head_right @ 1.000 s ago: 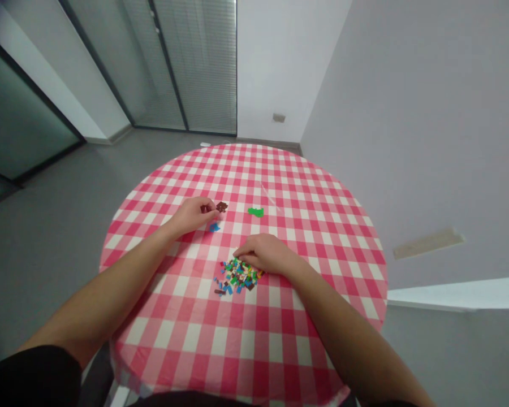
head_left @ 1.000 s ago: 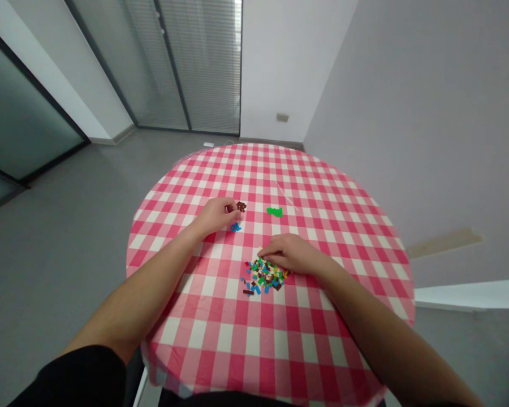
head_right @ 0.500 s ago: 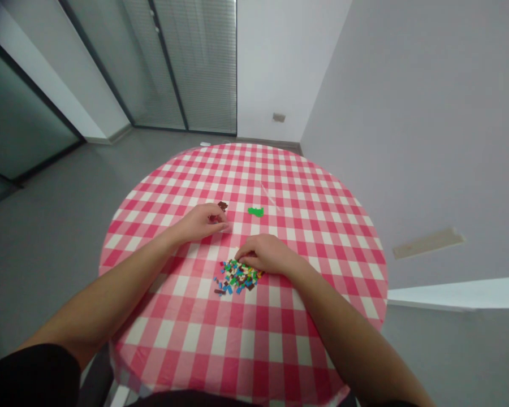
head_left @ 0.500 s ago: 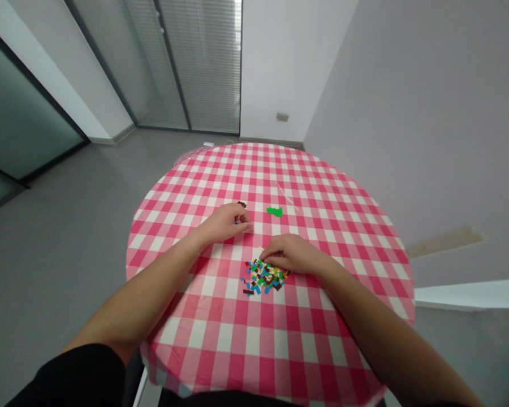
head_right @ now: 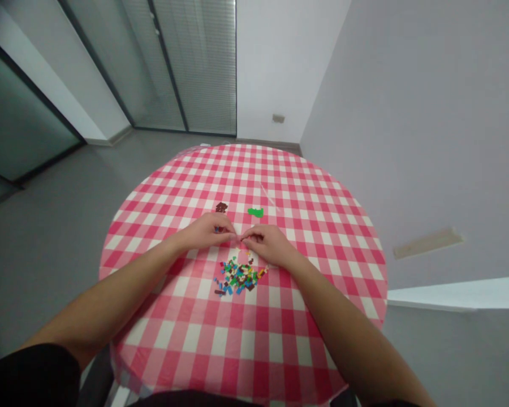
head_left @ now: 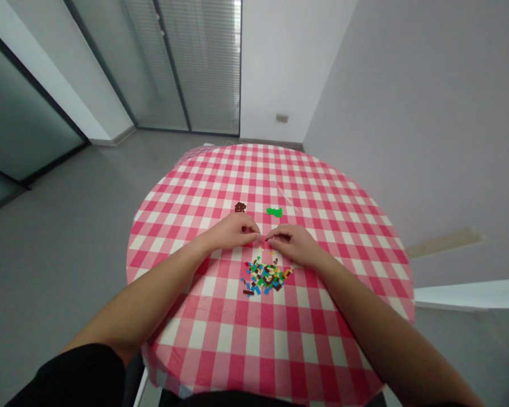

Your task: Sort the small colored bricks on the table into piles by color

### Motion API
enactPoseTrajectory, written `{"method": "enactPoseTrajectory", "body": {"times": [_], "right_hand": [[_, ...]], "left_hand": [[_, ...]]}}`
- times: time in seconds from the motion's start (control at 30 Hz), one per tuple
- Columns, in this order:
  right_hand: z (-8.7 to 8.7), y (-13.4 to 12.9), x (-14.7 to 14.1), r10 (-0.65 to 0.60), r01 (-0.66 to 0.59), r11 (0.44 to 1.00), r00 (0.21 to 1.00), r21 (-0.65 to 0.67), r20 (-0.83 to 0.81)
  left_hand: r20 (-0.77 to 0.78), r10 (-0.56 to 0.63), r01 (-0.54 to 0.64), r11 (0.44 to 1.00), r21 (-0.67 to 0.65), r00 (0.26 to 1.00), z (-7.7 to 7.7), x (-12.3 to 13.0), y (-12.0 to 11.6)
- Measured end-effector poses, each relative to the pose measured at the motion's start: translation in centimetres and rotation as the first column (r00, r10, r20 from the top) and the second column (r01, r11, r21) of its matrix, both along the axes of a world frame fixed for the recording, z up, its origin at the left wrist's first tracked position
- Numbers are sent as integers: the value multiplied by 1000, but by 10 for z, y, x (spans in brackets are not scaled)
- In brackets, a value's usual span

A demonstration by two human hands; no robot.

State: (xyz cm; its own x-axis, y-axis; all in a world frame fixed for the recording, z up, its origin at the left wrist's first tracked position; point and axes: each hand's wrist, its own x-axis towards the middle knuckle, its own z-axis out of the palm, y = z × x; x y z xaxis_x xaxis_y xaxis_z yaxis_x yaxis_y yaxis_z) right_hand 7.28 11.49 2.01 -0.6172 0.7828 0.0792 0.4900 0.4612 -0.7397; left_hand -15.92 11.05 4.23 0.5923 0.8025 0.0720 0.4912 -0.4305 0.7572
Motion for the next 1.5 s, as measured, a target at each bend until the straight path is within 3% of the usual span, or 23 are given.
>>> {"method": "enactPoseTrajectory", "body": {"times": [0.13,0.6,0.73,0.93,1.13,1.3,1.4,1.5], "right_hand": [[-1,-1,-3,-52,52,998,998,23,-32],[-5,-2,-8,-146,117,977,976,-180,-161],[-6,0,-7,-127,97,981,977,-171,-172],[-7,0,-8,-125,94,981,975,-168,-184],[-4,-2,-8,-92,83,991,992,-108,-86],[-5,-1,-6,-60,57,992,998,-113,-24],[-5,0,-5,-62,56,988,998,-143,-35],[-4,-1,-5,-67,62,987,997,-147,-28]], "left_hand": [[47,-28,27,999,38,998,-2,2,-1],[62,-17,8,990,143,998,-1,10,-4],[30,12,-16,992,123,999,-2,10,-4],[58,-39,24,972,232,998,-7,9,-2],[48,-43,32,977,212,998,-4,9,-4],[88,109,-120,984,129,990,-3,-6,6],[64,306,-311,947,83,950,-7,-25,18],[-9,419,-417,905,79,908,-13,-44,30]]}}
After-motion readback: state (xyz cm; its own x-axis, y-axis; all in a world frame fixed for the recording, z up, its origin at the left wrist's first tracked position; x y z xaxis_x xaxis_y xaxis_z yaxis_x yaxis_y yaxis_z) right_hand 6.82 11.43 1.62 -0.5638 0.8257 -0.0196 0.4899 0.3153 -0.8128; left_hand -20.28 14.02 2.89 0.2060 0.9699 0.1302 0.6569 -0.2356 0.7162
